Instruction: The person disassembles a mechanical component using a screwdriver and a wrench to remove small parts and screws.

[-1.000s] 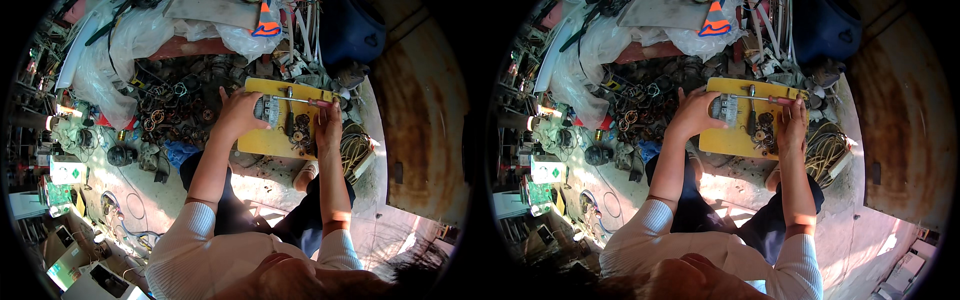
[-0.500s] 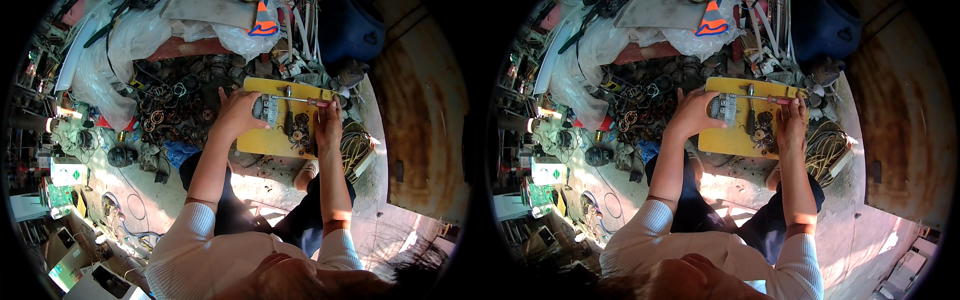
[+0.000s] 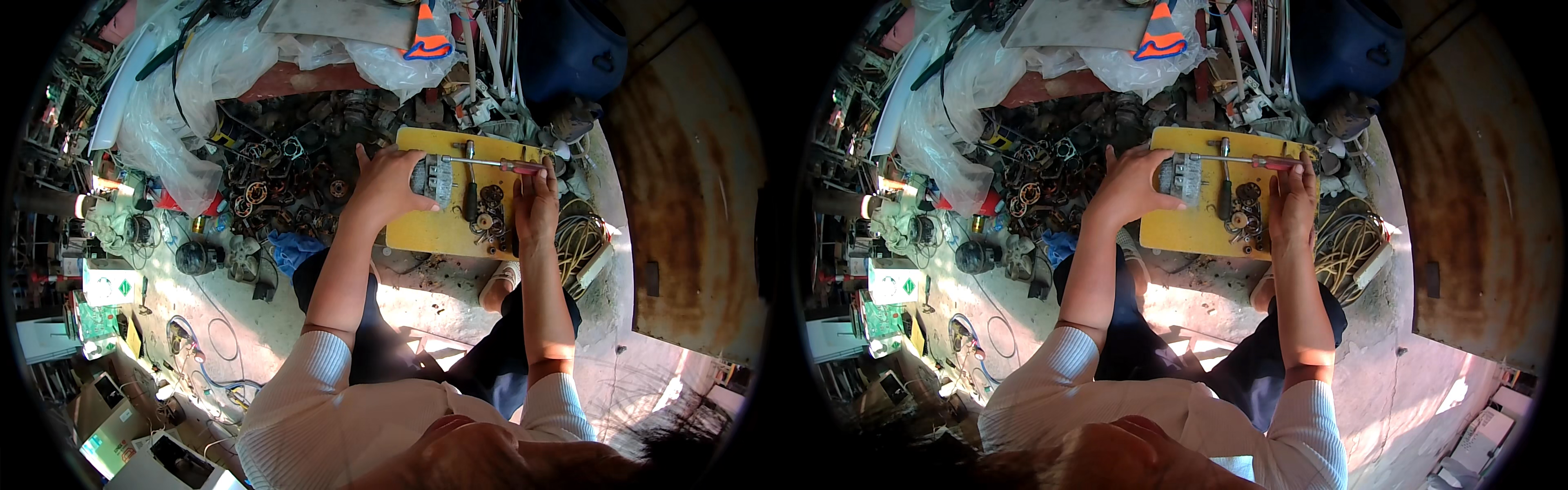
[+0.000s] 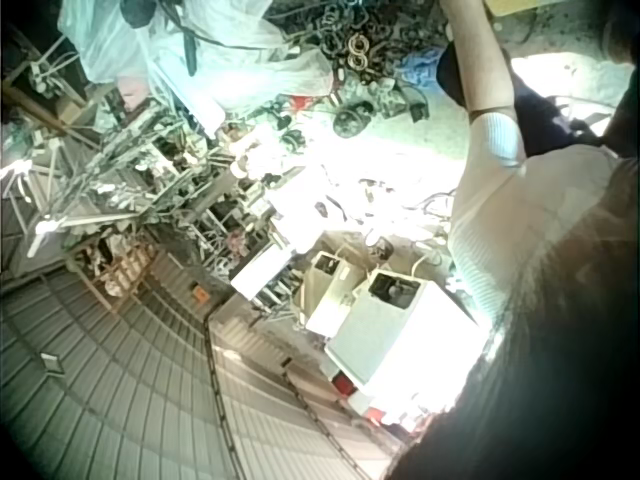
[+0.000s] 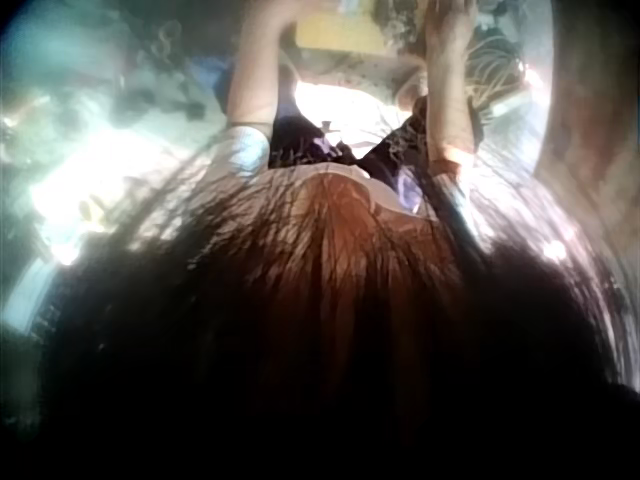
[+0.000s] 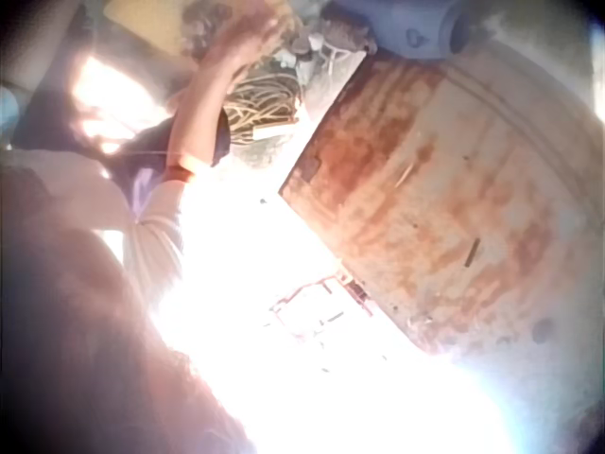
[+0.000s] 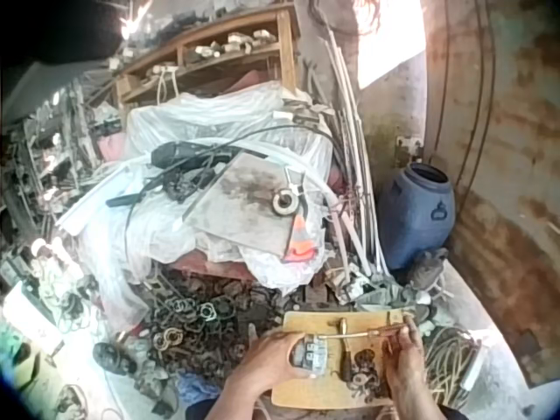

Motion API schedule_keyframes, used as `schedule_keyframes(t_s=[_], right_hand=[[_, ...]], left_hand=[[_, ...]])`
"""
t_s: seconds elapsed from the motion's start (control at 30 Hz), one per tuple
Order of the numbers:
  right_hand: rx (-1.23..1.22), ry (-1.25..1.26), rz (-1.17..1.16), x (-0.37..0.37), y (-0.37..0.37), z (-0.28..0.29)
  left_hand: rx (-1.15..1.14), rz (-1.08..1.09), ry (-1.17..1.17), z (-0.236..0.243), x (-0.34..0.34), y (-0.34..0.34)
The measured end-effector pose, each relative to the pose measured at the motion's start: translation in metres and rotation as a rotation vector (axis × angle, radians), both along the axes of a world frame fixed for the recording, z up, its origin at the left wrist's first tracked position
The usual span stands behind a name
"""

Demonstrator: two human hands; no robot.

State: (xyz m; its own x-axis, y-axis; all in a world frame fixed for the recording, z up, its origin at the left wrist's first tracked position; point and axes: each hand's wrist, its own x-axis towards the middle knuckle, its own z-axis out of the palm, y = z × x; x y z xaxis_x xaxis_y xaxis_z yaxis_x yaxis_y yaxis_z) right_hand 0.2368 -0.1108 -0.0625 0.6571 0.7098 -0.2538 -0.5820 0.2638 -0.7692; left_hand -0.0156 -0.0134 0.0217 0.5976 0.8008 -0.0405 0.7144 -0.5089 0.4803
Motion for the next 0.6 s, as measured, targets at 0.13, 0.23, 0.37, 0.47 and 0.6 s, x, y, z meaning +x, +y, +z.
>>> schedule_keyframes(t_s=[0.13,0.23,0.37,0.47,0.6], right_hand=[[0.006,-0.015,-0.001,0.001,0.000,-0.002],[-0.059,0.012,-0.018,-0.009,0.000,0.014],[-0.079,0.021,-0.019,-0.007,0.000,0.011],[-0.002,-0.015,-0.020,0.000,0.001,-0.006],[0.075,-0.054,0.023,0.001,0.002,-0.010]], left_hand=[[-0.001,-0.001,0.000,0.000,0.000,0.000],[-0.001,0.003,0.005,0.000,-0.001,0.000],[0.005,-0.003,0.004,0.000,0.000,0.000],[0.007,-0.003,0.008,0.001,0.000,0.000],[0.011,-0.004,0.004,-0.001,0.000,0.000]])
